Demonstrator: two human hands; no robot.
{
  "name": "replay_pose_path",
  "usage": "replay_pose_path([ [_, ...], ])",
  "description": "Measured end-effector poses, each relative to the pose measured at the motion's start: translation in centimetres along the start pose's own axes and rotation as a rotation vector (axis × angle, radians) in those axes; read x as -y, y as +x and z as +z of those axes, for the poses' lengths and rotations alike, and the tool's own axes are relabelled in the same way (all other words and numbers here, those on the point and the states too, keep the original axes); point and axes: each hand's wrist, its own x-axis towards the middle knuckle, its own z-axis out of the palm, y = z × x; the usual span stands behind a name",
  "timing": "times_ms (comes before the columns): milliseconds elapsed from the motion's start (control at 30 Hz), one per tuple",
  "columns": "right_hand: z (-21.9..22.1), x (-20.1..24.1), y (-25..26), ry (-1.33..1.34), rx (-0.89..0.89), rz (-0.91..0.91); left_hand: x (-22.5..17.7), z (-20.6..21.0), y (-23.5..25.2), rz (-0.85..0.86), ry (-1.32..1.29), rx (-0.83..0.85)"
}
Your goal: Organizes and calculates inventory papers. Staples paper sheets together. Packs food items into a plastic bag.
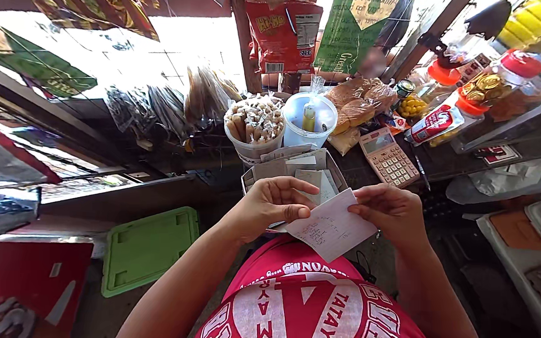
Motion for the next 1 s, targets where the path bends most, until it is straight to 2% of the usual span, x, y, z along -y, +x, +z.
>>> replay_pose_path([
  [167, 0.5, -0.2, 0.0, 0.049, 0.016, -0.001, 0.6, -0.3, -0.3, -0.056, -0.082, 0.037],
  [233, 0.9, -0.4, 0.2, -0.033, -0.026, -0.033, 0.7, -0.2, -0.5, -0.039, -0.071, 0.025],
  [333, 2.3, -0.1, 0.0, -0.451, -0.226, -0.161, 1.0, 0.7, -0.7, 0.059, -0.029, -0.175],
  [400, 3.8, 0.8, -0.2, -0.573, -0.317, -0.258, 1.1, 1.7, -0.4, 0.120, -0.037, -0.360],
  [500, 6.0, 1.9, -0.2, -0.421, -0.209, -0.247, 1.5, 2.7, 0.0, 0.222, -0.043, -0.453],
  [700, 7.1, 0.9, 0.7, -0.014, -0.162, -0.041, 2.3, 3.8, 0.2, 0.437, 0.159, -0.406],
  [867, 6.8, 0.7, 0.4, 0.178, -0.180, 0.005, 2.9, 4.2, 0.4, 0.502, 0.273, -0.363],
  [1000, 6.5, 0.2, 0.1, 0.323, -0.178, 0.026, 3.1, 3.9, 0.6, 0.518, 0.314, -0.241],
])
